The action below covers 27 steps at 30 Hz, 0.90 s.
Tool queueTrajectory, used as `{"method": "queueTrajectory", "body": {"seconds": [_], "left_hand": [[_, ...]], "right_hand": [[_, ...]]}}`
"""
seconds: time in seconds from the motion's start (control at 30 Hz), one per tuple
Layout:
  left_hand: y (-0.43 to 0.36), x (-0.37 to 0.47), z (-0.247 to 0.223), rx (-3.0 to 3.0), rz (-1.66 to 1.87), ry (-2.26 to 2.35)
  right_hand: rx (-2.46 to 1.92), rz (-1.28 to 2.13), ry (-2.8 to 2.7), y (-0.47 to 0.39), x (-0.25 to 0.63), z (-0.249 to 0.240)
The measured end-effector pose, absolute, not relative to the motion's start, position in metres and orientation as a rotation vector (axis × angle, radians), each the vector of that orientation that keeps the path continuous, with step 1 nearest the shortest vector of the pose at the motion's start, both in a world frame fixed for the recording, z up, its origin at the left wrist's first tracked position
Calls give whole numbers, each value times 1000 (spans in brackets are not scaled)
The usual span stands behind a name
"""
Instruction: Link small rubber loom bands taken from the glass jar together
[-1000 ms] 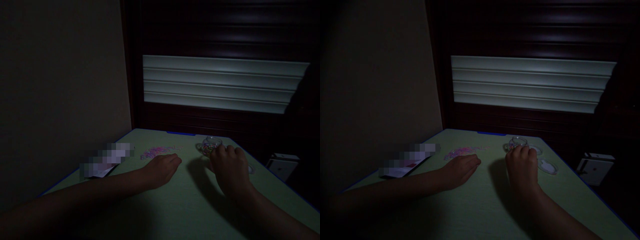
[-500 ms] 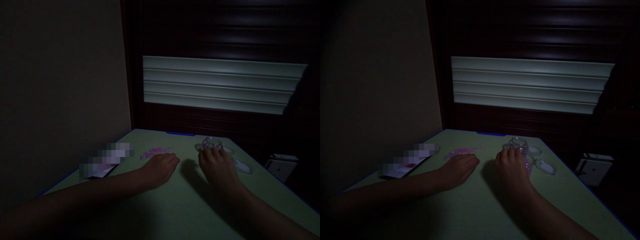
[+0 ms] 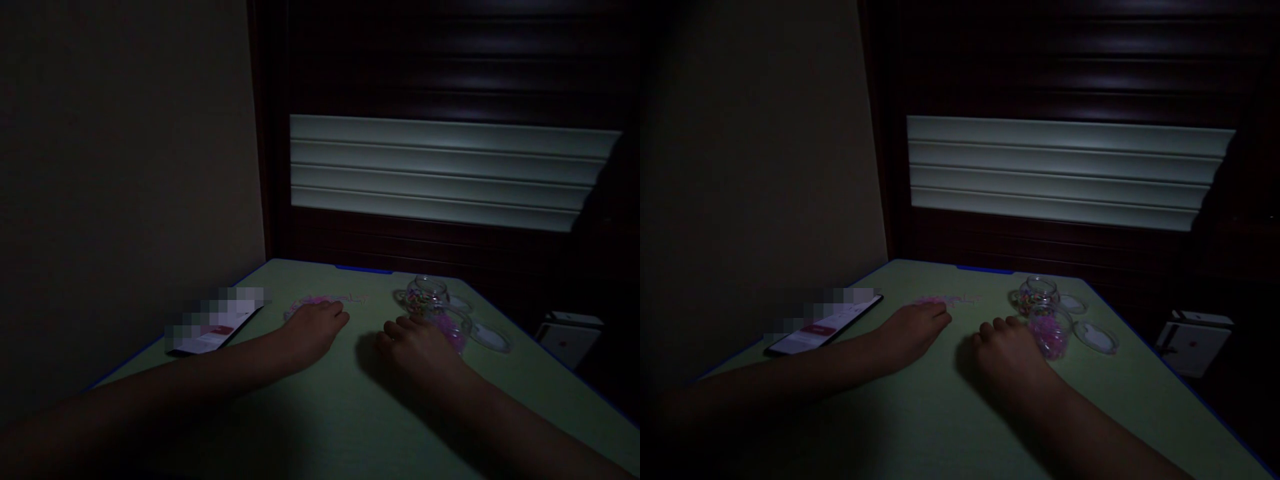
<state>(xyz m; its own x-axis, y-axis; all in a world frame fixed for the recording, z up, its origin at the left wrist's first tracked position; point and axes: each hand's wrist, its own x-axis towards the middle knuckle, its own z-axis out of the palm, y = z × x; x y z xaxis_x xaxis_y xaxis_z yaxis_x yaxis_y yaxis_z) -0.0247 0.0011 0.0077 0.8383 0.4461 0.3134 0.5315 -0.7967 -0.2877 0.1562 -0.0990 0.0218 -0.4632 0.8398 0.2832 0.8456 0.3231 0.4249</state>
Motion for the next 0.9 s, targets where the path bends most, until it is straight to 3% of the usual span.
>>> {"method": "queueTrajectory", "body": {"seconds": [0.33,0.9], "left_hand": [[27,-44,27,-2716,-234,-1088],[21,-35,16,-2669,-179,-794]], "right_hand": [[-1642,-783,-2529,-98,159,19],[-1609,-817,-2504,-98,158,19]]}}
